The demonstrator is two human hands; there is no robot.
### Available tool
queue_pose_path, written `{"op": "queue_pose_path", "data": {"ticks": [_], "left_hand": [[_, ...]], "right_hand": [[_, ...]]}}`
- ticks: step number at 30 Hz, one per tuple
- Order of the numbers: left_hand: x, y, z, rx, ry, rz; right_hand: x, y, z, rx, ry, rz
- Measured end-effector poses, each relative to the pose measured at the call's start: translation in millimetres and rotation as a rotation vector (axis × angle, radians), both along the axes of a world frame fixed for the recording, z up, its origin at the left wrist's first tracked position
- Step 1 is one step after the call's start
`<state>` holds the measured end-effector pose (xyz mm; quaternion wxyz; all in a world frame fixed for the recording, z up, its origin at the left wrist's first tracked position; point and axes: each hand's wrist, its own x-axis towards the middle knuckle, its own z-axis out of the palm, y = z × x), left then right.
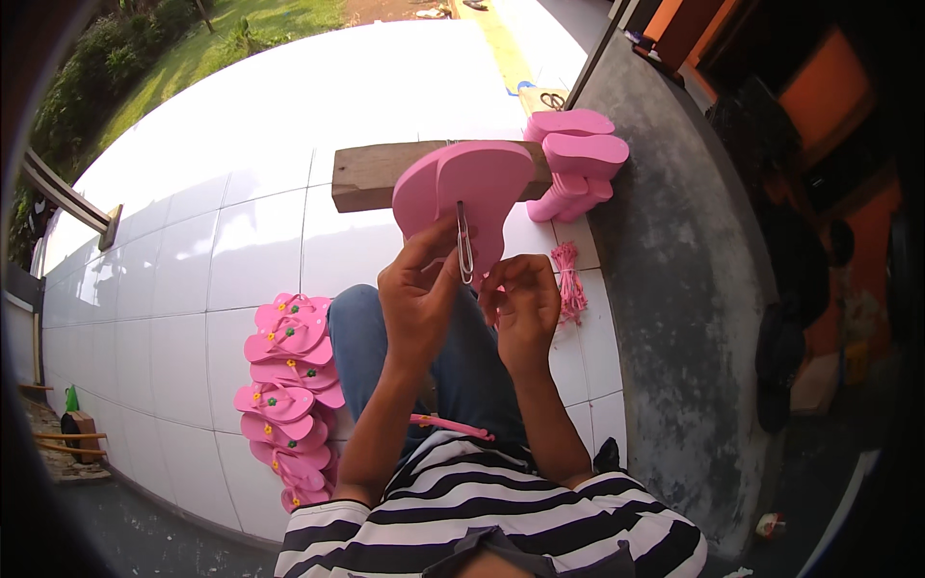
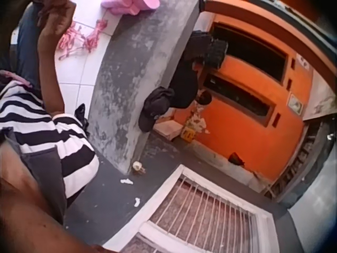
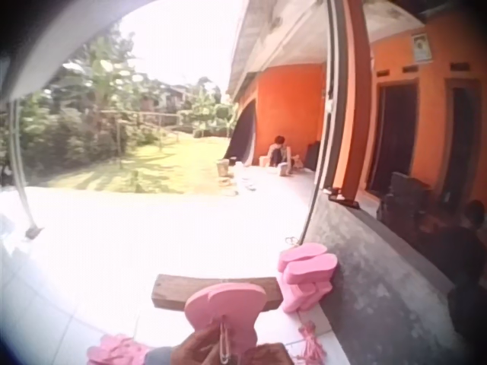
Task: The person assembles flip-flops by placing pink soles on a metal jig and pulling straps through pre-cut holes. They reach for components from piles on the floor and bench, handle them by hand, and set completed items aside.
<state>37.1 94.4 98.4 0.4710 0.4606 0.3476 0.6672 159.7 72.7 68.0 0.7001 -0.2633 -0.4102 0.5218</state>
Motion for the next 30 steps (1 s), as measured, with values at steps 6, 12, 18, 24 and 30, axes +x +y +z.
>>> {"op": "queue_pose_path", "data": {"ticks": [6, 12, 18, 24, 30], "left_hand": [[-2, -1, -6, 0.037, 0.152, 0.041], [-23, -16, -29, -0.079, 0.636, -0.047], [-31, -25, -69, -0.174, 0.599, 0.013], [0, -43, -77, -0.166, 0.614, -0.139], [-14, -50, -87, -0.361, 0.334, -0.3]], "right_hand": [[11, -1, -6, -0.043, -0.028, -0.054], [13, 8, -21, -0.098, -0.555, -0.278], [12, -1, -52, -0.142, -1.019, -0.291], [15, -46, -76, -0.168, -1.041, -0.187], [29, -81, -77, -0.567, -0.39, 0.264]]}}
